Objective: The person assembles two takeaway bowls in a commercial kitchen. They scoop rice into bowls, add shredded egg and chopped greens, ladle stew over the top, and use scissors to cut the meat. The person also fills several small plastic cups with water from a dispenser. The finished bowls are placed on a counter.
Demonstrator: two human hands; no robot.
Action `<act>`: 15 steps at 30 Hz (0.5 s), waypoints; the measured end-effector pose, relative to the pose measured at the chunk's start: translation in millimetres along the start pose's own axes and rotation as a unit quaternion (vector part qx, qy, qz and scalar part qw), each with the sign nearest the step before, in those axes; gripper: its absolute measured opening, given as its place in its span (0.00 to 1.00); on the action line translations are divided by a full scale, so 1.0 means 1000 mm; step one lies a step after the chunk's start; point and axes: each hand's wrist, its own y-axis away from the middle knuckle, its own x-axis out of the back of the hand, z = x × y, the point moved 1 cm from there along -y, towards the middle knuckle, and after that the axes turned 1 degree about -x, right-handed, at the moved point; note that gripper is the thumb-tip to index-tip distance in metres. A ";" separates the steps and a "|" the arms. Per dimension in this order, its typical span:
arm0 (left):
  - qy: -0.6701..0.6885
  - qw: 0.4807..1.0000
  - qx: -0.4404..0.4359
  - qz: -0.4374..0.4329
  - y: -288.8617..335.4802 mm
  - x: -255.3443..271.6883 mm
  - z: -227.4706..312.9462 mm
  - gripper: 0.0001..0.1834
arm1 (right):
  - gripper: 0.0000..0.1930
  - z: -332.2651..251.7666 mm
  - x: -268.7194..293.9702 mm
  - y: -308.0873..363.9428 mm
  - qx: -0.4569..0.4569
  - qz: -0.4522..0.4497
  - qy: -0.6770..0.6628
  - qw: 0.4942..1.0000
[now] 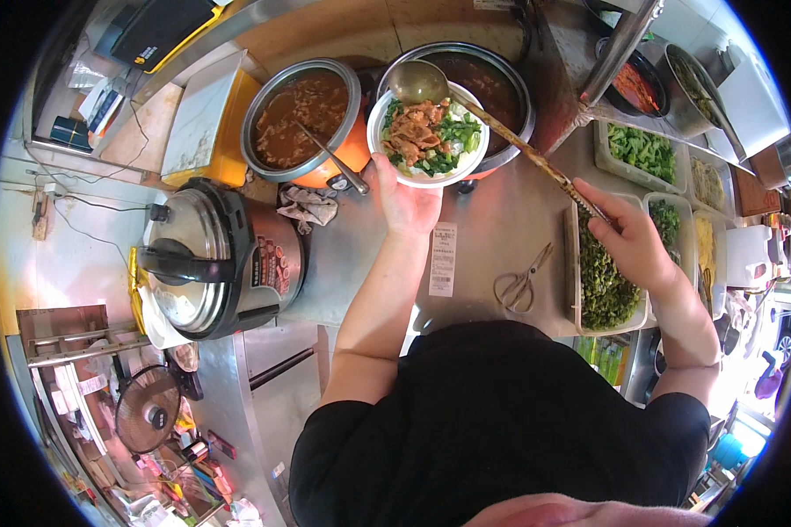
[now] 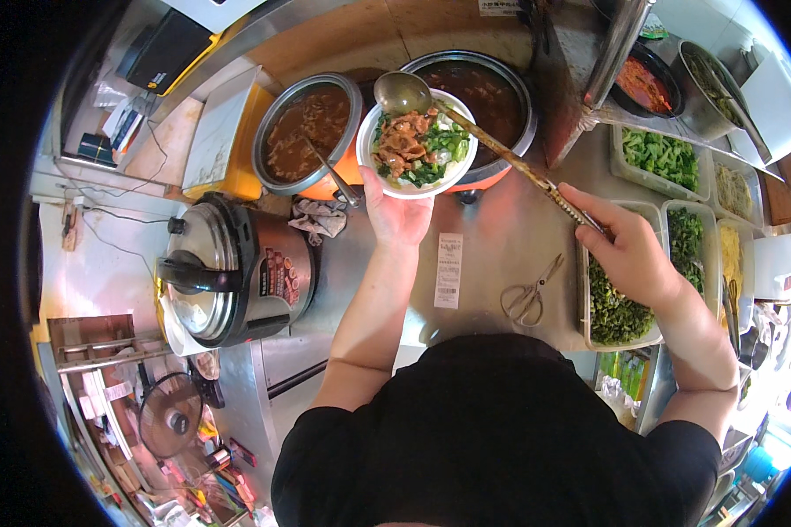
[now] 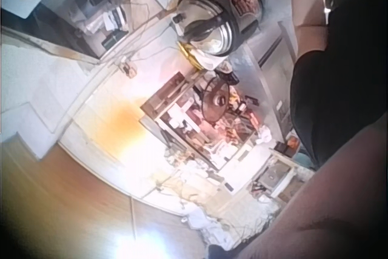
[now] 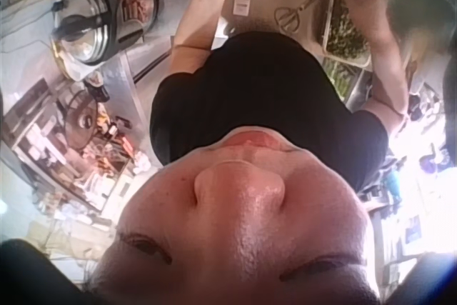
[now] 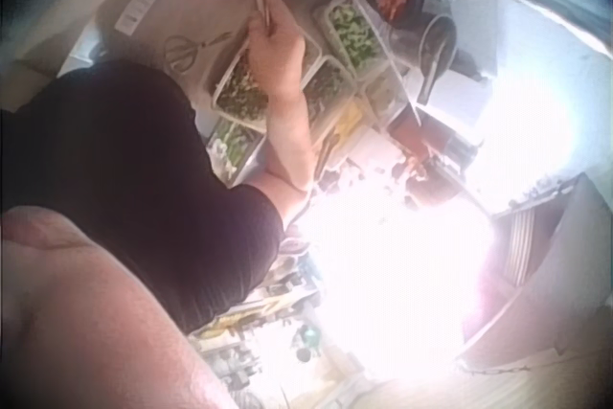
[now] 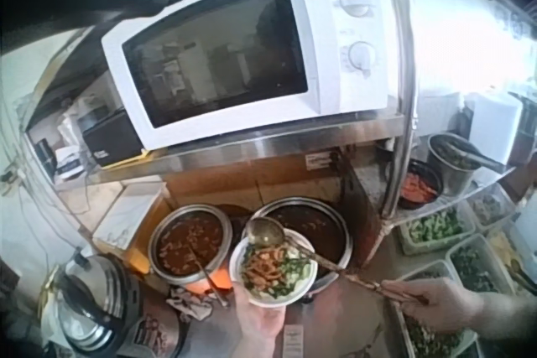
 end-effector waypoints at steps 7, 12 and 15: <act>0.038 0.997 0.065 -0.008 0.039 -0.005 -0.002 0.40 | 0.26 0.001 0.027 -0.036 -0.057 -0.009 -0.147 0.987; -0.007 0.985 0.160 0.057 0.112 -0.009 0.008 0.44 | 0.23 0.027 0.021 -0.072 -0.008 0.049 0.244 0.969; -0.047 0.981 0.159 0.102 0.140 -0.002 0.018 0.45 | 0.24 0.029 0.011 -0.087 -0.013 0.043 0.298 0.953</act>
